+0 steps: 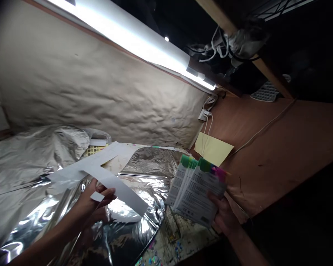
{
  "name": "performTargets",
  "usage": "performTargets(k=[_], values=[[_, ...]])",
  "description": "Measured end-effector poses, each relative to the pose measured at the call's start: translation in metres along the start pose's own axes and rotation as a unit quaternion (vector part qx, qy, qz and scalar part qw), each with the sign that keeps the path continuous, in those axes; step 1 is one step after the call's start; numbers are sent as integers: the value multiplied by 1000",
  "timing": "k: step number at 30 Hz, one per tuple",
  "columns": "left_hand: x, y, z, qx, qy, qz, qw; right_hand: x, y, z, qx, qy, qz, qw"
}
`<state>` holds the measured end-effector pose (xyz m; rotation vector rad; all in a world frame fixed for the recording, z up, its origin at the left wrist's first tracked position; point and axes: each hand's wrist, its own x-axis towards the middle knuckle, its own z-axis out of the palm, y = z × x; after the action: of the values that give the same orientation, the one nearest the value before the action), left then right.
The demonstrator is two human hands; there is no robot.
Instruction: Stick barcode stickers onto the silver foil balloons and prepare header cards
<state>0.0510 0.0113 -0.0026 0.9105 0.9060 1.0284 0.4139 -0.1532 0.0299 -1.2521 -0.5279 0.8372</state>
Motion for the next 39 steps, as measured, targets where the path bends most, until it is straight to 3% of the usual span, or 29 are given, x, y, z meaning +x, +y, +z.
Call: performTargets(k=[3,5,9,12,19,22,25,32,36,39], values=[[2,8,-6,-12,-31,35,999,15,9,21,2,-36,-106,994],[4,14,-10,-59,-50,73,994,24,24,44,9,-64,-139,988],[11,18,-18,-168,-40,106,979,32,65,94,-19,-131,-136,982],[17,15,-21,-182,-22,92,979,30,84,114,-74,-196,-122,970],[21,10,-25,-165,86,139,973,36,90,113,-73,-247,-105,960],[26,8,-28,-193,143,143,960,38,94,111,-32,-231,-72,970],[29,2,-26,-215,165,108,957,39,96,108,31,-209,-30,977],[21,-5,-7,-240,123,64,961,27,94,105,93,-188,27,977],[12,0,-2,-236,79,68,966,7,103,122,137,-216,93,962],[4,5,1,-165,15,66,984,-3,105,140,155,-246,118,950]])
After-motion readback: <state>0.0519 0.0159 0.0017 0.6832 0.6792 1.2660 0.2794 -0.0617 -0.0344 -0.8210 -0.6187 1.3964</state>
